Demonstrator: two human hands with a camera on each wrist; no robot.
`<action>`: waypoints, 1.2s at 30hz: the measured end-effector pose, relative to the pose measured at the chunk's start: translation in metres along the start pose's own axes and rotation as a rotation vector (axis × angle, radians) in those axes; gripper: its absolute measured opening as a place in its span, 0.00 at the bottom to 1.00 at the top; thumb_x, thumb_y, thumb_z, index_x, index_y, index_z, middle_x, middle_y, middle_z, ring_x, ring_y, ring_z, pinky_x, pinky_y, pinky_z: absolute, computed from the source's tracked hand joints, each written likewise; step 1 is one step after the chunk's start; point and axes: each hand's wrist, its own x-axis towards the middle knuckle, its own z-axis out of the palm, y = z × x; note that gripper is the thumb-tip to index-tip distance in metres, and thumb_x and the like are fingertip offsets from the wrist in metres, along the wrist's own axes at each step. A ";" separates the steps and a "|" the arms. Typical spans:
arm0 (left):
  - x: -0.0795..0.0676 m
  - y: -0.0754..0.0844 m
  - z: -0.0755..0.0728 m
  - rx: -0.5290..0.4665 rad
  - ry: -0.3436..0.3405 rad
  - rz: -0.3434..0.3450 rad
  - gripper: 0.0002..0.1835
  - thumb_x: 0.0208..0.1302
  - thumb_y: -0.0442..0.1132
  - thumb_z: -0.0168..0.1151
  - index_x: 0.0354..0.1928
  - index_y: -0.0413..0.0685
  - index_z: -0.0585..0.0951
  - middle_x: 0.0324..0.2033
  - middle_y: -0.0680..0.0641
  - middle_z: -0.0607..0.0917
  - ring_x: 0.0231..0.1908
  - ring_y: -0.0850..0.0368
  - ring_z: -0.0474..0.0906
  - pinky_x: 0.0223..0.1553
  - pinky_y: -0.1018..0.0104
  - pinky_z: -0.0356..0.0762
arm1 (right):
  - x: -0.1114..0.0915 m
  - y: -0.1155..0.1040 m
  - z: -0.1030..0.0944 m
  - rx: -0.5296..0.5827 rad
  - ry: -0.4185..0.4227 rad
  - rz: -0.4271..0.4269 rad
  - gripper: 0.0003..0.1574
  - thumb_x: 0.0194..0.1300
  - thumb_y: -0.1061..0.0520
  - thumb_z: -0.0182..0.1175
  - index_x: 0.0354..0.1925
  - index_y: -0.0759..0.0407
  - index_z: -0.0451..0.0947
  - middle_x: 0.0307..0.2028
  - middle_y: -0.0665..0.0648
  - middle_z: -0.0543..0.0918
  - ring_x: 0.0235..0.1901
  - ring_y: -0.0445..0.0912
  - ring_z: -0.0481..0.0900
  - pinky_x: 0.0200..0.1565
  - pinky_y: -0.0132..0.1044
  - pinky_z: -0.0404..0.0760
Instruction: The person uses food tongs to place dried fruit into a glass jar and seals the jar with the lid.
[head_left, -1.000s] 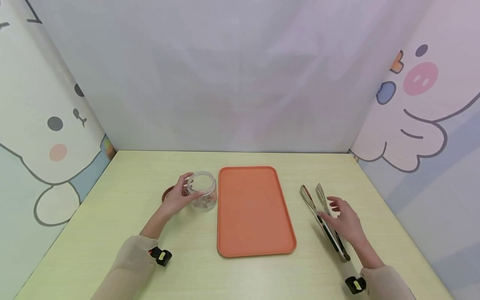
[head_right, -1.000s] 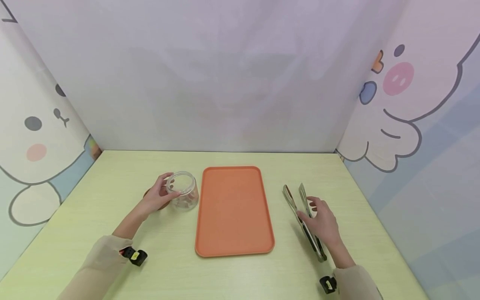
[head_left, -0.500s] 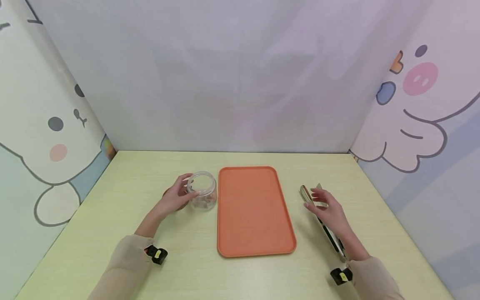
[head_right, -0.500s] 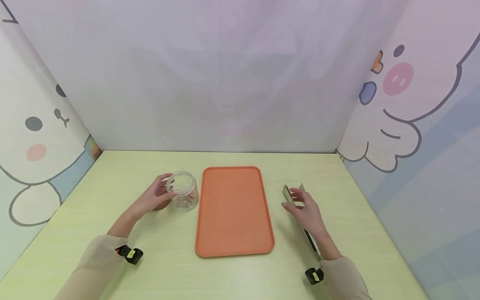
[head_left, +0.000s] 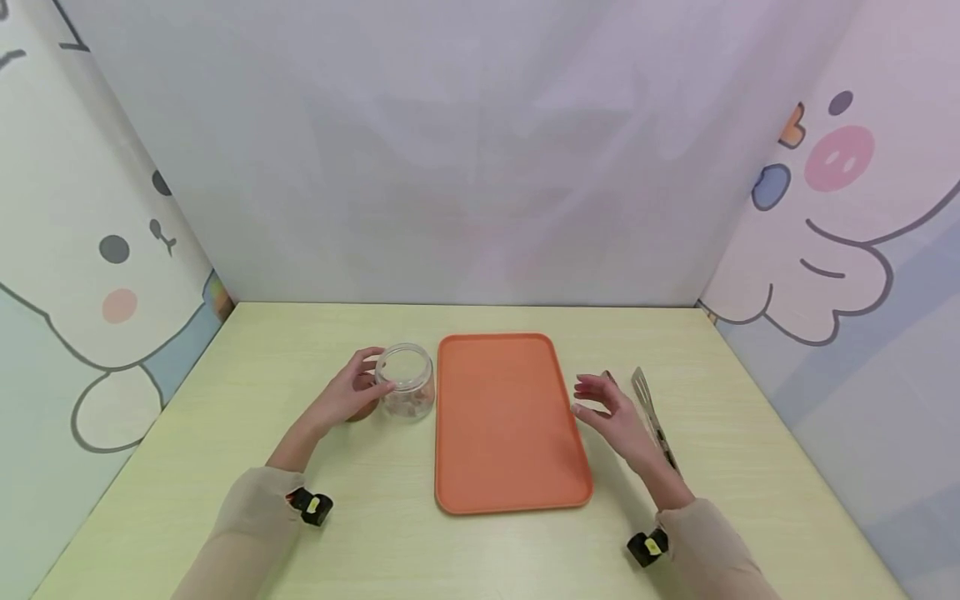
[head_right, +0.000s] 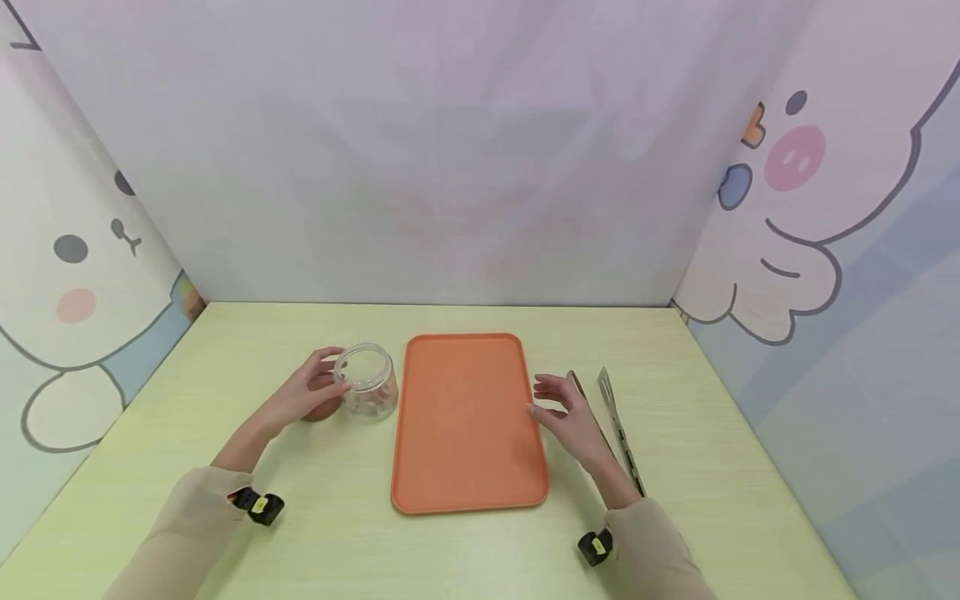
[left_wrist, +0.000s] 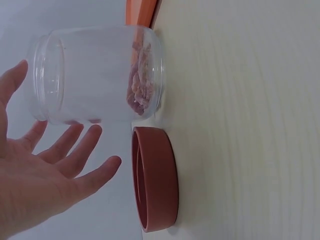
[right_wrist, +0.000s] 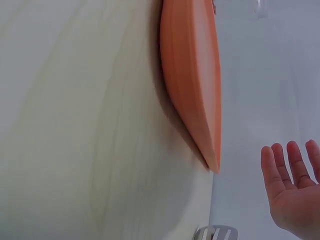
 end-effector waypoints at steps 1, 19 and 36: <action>0.000 0.000 0.000 0.002 0.000 0.004 0.36 0.57 0.45 0.60 0.63 0.46 0.54 0.57 0.30 0.62 0.51 0.41 0.67 0.48 0.49 0.64 | 0.001 -0.001 0.003 0.007 -0.011 -0.010 0.31 0.56 0.58 0.61 0.56 0.65 0.63 0.49 0.72 0.68 0.49 0.57 0.68 0.43 0.31 0.71; 0.002 -0.001 -0.001 0.014 0.001 -0.009 0.37 0.56 0.47 0.61 0.63 0.46 0.54 0.56 0.31 0.63 0.51 0.41 0.67 0.49 0.49 0.64 | 0.036 -0.050 0.050 0.007 -0.174 -0.060 0.28 0.57 0.64 0.58 0.56 0.65 0.63 0.49 0.64 0.70 0.51 0.58 0.66 0.47 0.43 0.69; 0.001 -0.001 -0.001 0.013 -0.005 -0.024 0.37 0.56 0.48 0.60 0.63 0.46 0.54 0.57 0.31 0.62 0.52 0.41 0.66 0.49 0.49 0.63 | 0.060 -0.053 0.084 0.033 -0.269 -0.018 0.29 0.58 0.60 0.59 0.57 0.62 0.63 0.50 0.61 0.69 0.51 0.57 0.66 0.48 0.44 0.68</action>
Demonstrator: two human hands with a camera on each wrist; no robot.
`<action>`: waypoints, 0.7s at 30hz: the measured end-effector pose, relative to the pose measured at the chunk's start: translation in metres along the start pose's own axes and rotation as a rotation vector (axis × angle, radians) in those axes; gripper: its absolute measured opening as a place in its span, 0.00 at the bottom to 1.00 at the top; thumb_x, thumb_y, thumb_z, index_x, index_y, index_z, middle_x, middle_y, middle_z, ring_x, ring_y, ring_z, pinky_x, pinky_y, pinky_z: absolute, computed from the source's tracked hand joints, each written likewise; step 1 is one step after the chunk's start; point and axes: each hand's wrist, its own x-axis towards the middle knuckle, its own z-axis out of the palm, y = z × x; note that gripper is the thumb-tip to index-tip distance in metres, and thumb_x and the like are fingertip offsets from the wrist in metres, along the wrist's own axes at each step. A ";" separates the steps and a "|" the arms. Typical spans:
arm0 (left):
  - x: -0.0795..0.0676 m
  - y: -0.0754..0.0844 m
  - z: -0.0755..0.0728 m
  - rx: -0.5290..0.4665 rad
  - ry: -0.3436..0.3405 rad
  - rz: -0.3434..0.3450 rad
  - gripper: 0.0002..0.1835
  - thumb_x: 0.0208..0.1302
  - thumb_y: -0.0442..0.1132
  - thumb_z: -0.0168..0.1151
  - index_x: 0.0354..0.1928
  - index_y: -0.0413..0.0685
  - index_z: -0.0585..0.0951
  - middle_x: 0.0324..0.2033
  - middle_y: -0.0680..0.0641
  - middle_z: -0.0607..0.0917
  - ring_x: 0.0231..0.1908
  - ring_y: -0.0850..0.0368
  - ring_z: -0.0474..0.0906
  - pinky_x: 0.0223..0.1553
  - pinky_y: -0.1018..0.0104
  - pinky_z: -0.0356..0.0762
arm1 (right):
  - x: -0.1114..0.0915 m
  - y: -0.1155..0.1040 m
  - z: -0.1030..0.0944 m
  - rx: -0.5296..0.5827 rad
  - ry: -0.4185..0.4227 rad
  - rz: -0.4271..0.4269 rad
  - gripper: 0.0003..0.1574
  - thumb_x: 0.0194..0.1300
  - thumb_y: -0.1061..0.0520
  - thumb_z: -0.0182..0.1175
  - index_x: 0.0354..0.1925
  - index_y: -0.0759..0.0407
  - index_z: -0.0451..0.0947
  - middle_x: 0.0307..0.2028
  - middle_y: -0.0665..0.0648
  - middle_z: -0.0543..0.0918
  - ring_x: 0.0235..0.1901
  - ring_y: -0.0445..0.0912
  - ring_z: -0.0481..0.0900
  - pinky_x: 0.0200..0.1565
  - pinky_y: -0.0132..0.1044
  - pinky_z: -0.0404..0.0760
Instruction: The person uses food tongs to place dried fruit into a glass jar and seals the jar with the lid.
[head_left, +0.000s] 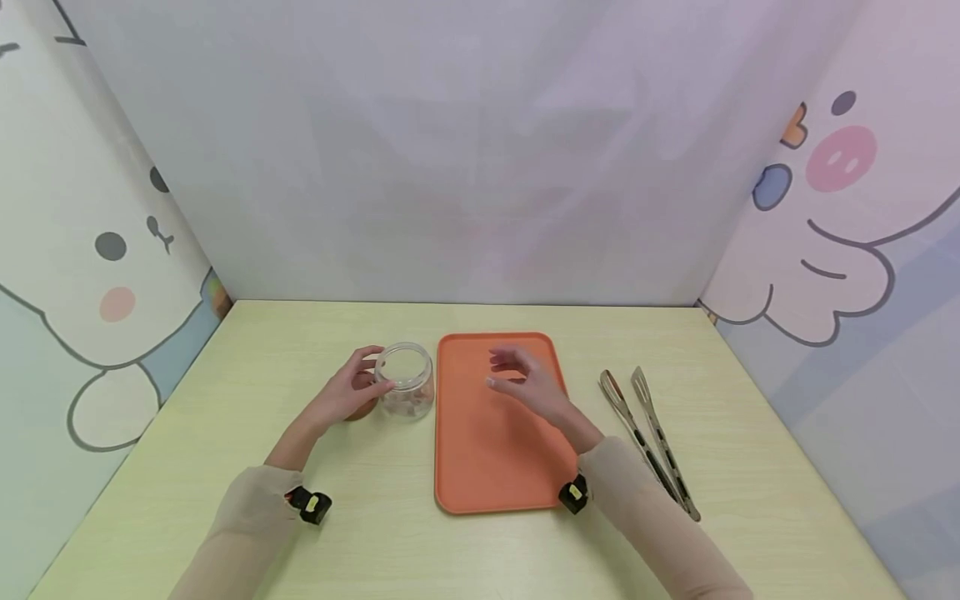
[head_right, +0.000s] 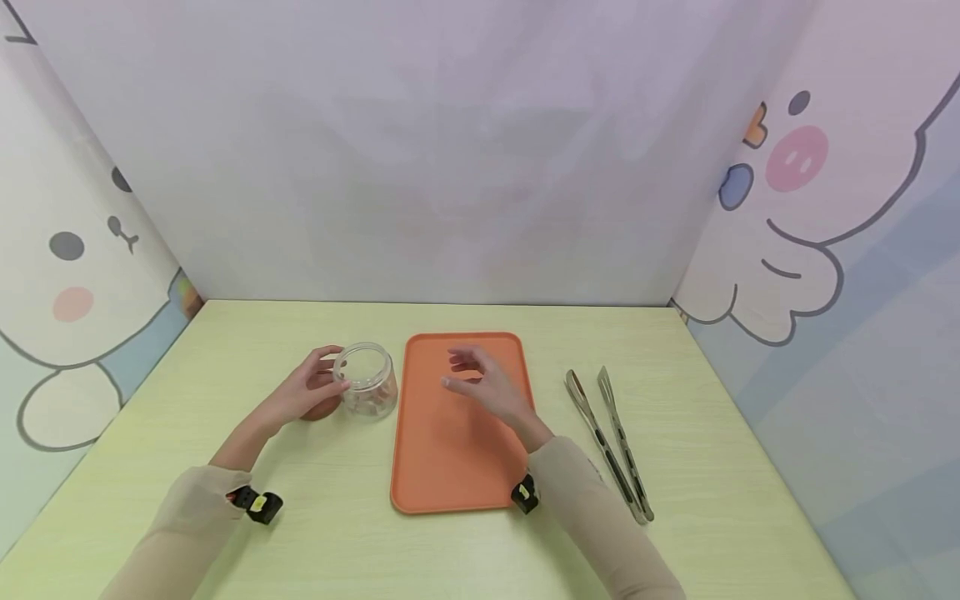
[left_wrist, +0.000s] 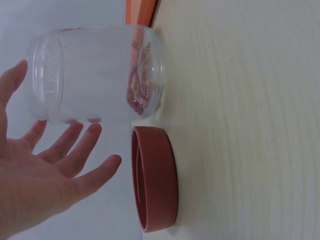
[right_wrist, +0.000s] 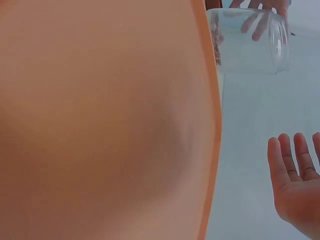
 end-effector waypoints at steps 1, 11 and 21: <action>0.000 0.000 0.000 -0.001 -0.001 0.002 0.37 0.56 0.48 0.60 0.63 0.46 0.54 0.57 0.31 0.62 0.52 0.41 0.66 0.49 0.49 0.63 | 0.002 0.005 0.002 -0.006 0.002 0.001 0.29 0.58 0.58 0.59 0.57 0.60 0.64 0.49 0.60 0.70 0.51 0.55 0.67 0.48 0.43 0.69; 0.000 0.000 0.000 -0.006 -0.004 0.024 0.36 0.57 0.46 0.60 0.63 0.46 0.54 0.56 0.31 0.62 0.51 0.41 0.66 0.49 0.48 0.63 | 0.017 0.036 0.021 -0.021 -0.020 0.047 0.32 0.53 0.47 0.62 0.56 0.49 0.65 0.51 0.62 0.69 0.49 0.48 0.69 0.42 0.39 0.73; -0.001 0.001 0.001 0.008 0.003 0.022 0.36 0.56 0.46 0.60 0.63 0.47 0.54 0.56 0.31 0.63 0.51 0.41 0.67 0.49 0.48 0.63 | 0.026 0.043 0.039 0.022 -0.046 0.012 0.33 0.54 0.54 0.63 0.57 0.58 0.64 0.51 0.64 0.69 0.48 0.50 0.70 0.46 0.40 0.70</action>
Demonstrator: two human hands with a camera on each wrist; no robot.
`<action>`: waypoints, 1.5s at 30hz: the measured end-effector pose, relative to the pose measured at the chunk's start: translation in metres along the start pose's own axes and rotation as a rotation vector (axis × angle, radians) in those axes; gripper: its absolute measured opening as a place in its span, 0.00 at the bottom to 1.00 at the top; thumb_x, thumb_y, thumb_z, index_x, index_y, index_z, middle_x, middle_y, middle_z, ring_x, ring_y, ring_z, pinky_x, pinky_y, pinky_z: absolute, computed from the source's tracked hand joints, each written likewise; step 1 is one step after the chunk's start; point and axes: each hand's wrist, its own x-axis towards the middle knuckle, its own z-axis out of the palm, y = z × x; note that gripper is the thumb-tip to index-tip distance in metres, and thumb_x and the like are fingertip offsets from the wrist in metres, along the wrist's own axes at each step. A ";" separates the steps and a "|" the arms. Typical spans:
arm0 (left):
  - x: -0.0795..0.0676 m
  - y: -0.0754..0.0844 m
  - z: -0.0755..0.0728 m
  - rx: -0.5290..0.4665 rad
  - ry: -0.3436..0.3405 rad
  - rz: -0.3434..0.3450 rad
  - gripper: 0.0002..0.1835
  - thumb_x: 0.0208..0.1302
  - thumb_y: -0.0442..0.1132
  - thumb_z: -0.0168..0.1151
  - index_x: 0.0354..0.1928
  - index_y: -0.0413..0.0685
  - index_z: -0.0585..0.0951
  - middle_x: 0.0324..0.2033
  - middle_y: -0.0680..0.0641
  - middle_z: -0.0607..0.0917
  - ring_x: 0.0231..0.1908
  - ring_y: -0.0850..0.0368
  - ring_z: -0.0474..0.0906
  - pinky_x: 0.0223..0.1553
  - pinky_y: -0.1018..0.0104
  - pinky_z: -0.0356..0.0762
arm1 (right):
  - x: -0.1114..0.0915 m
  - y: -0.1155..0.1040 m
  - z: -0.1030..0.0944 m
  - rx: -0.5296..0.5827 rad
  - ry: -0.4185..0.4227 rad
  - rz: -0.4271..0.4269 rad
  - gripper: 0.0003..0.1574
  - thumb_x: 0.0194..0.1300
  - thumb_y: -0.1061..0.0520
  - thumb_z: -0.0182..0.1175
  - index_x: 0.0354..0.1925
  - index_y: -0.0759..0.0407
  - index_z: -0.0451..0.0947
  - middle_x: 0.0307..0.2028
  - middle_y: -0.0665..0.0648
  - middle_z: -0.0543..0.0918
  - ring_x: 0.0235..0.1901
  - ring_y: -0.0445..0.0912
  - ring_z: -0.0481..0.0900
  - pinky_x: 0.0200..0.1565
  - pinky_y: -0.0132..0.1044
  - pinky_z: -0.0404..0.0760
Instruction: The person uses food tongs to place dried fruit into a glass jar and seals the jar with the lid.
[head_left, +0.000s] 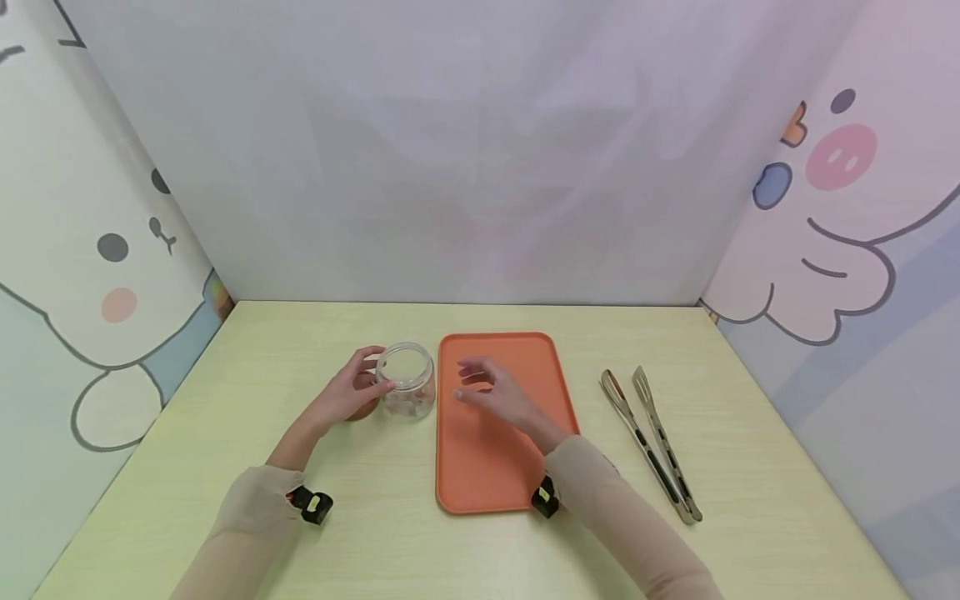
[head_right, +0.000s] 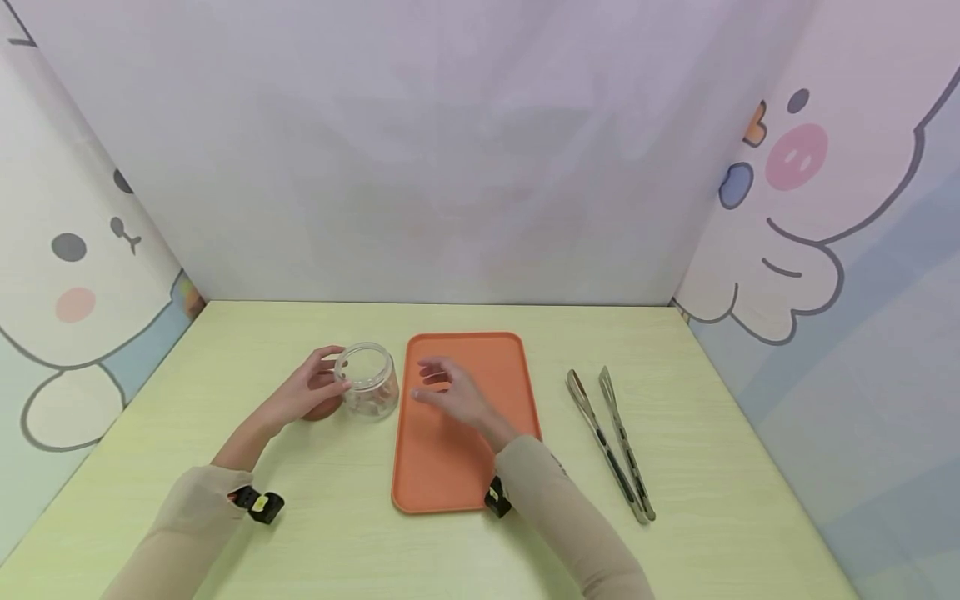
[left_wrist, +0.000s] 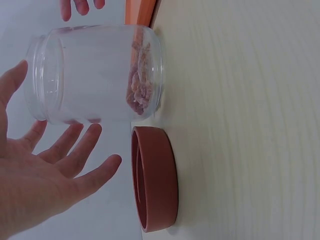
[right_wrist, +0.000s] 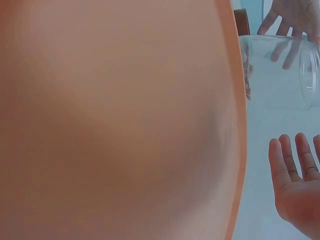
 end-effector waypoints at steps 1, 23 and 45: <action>0.000 0.000 0.000 -0.001 0.000 0.001 0.36 0.56 0.46 0.60 0.63 0.47 0.54 0.56 0.31 0.63 0.51 0.41 0.67 0.49 0.48 0.63 | 0.001 -0.001 0.001 0.003 0.001 0.000 0.34 0.54 0.54 0.63 0.57 0.59 0.64 0.51 0.65 0.69 0.48 0.51 0.70 0.46 0.39 0.70; 0.001 -0.002 -0.001 -0.003 -0.003 0.009 0.36 0.56 0.45 0.61 0.62 0.46 0.54 0.56 0.30 0.62 0.50 0.40 0.67 0.49 0.48 0.63 | 0.008 -0.036 0.022 0.043 -0.058 0.048 0.37 0.55 0.61 0.61 0.59 0.69 0.58 0.53 0.70 0.65 0.52 0.61 0.65 0.49 0.43 0.67; -0.002 -0.003 -0.004 -0.035 0.041 -0.007 0.33 0.61 0.46 0.55 0.63 0.42 0.54 0.56 0.30 0.63 0.52 0.40 0.65 0.50 0.49 0.61 | 0.016 -0.038 0.034 -0.034 -0.038 0.042 0.34 0.55 0.59 0.61 0.58 0.64 0.60 0.50 0.61 0.69 0.50 0.60 0.67 0.46 0.41 0.70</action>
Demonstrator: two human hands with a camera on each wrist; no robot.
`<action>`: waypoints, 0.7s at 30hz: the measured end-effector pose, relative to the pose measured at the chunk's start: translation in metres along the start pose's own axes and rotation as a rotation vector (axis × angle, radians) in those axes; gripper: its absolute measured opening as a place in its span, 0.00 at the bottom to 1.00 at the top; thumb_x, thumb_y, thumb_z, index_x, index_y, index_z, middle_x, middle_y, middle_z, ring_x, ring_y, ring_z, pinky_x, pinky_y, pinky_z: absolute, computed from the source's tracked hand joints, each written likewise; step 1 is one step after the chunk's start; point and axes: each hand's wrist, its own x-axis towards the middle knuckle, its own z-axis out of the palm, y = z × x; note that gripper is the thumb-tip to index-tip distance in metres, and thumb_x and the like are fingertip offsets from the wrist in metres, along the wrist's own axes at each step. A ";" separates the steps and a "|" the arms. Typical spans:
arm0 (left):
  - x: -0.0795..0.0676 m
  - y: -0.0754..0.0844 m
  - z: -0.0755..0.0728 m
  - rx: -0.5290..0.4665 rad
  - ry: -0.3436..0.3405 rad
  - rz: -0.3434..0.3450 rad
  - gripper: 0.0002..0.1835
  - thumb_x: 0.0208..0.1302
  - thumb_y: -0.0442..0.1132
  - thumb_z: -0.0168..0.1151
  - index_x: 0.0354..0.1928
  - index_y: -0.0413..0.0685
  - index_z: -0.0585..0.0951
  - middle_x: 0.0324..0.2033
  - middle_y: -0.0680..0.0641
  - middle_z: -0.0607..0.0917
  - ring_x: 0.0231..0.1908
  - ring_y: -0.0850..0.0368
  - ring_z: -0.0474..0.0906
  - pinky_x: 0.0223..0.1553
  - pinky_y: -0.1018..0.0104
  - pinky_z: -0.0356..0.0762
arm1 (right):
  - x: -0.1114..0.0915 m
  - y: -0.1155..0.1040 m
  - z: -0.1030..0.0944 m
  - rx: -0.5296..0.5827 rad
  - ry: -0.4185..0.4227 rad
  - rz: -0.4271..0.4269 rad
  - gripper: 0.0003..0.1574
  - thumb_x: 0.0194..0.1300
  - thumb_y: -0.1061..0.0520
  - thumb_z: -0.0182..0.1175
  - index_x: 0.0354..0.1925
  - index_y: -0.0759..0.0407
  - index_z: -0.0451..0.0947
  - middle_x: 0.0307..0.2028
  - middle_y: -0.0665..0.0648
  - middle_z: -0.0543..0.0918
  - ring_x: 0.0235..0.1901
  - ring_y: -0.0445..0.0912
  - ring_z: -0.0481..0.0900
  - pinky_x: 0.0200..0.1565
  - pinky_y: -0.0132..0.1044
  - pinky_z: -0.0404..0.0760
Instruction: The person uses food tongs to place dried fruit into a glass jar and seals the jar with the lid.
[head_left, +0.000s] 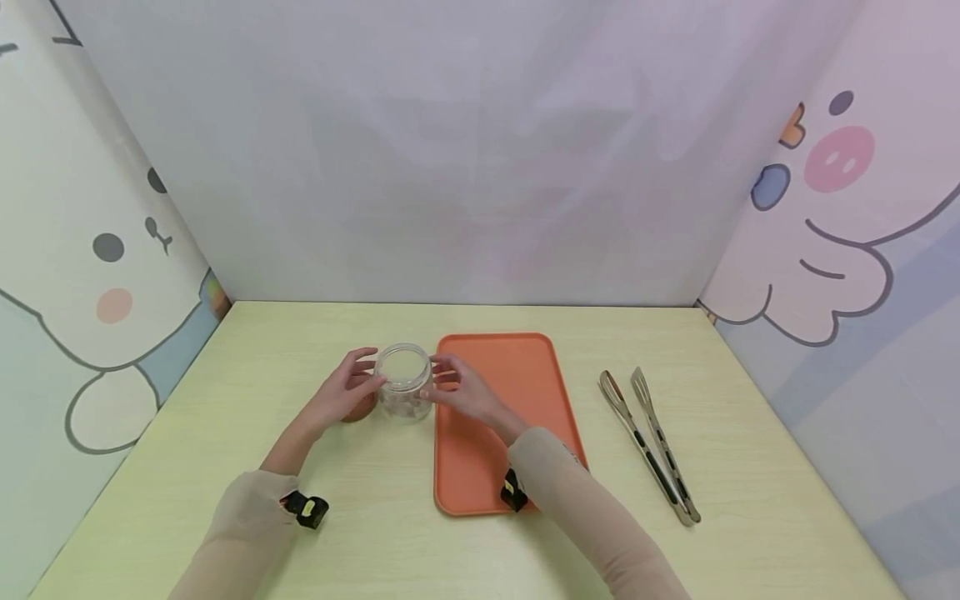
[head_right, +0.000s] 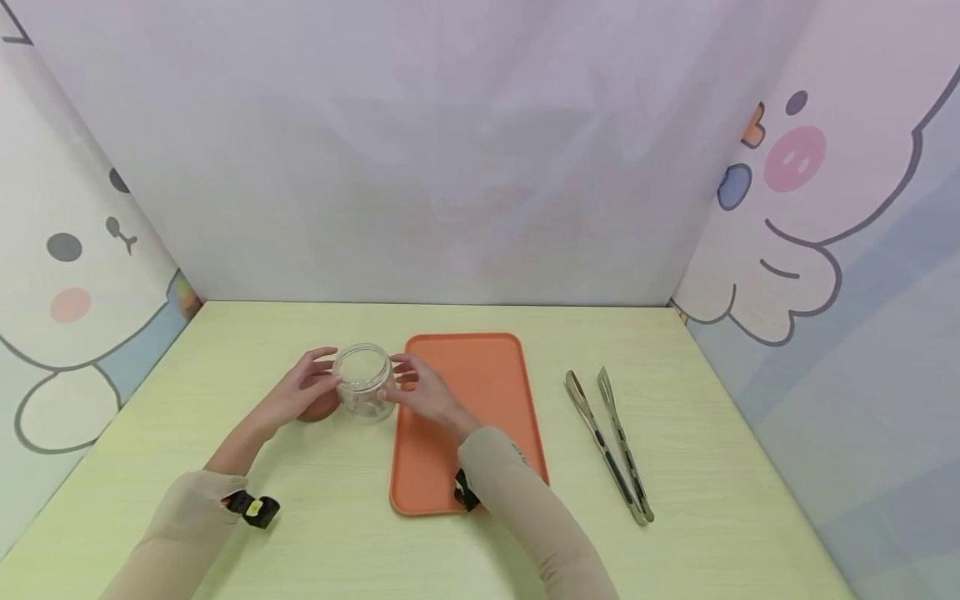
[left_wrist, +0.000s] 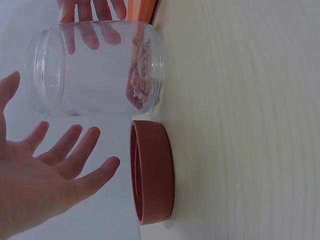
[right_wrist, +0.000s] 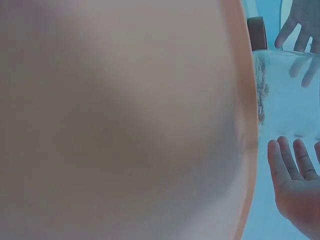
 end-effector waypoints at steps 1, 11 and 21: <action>-0.001 -0.001 -0.002 -0.002 0.015 -0.003 0.32 0.62 0.47 0.54 0.63 0.42 0.54 0.56 0.30 0.63 0.53 0.39 0.64 0.51 0.49 0.61 | 0.000 0.000 0.000 -0.003 -0.003 -0.001 0.35 0.55 0.59 0.62 0.59 0.64 0.60 0.50 0.62 0.69 0.50 0.60 0.67 0.46 0.41 0.70; -0.012 -0.016 -0.025 0.098 0.191 -0.067 0.32 0.64 0.52 0.47 0.62 0.38 0.56 0.58 0.32 0.60 0.58 0.37 0.55 0.53 0.45 0.55 | 0.016 0.031 0.004 -0.039 0.010 0.014 0.40 0.51 0.52 0.65 0.59 0.56 0.60 0.50 0.54 0.70 0.50 0.54 0.68 0.46 0.39 0.70; -0.022 -0.030 -0.037 0.249 0.120 -0.141 0.26 0.65 0.36 0.47 0.60 0.30 0.55 0.56 0.25 0.58 0.55 0.30 0.54 0.51 0.44 0.56 | 0.019 0.033 0.007 -0.109 0.012 0.038 0.43 0.49 0.50 0.67 0.60 0.52 0.59 0.53 0.49 0.68 0.50 0.45 0.68 0.47 0.40 0.69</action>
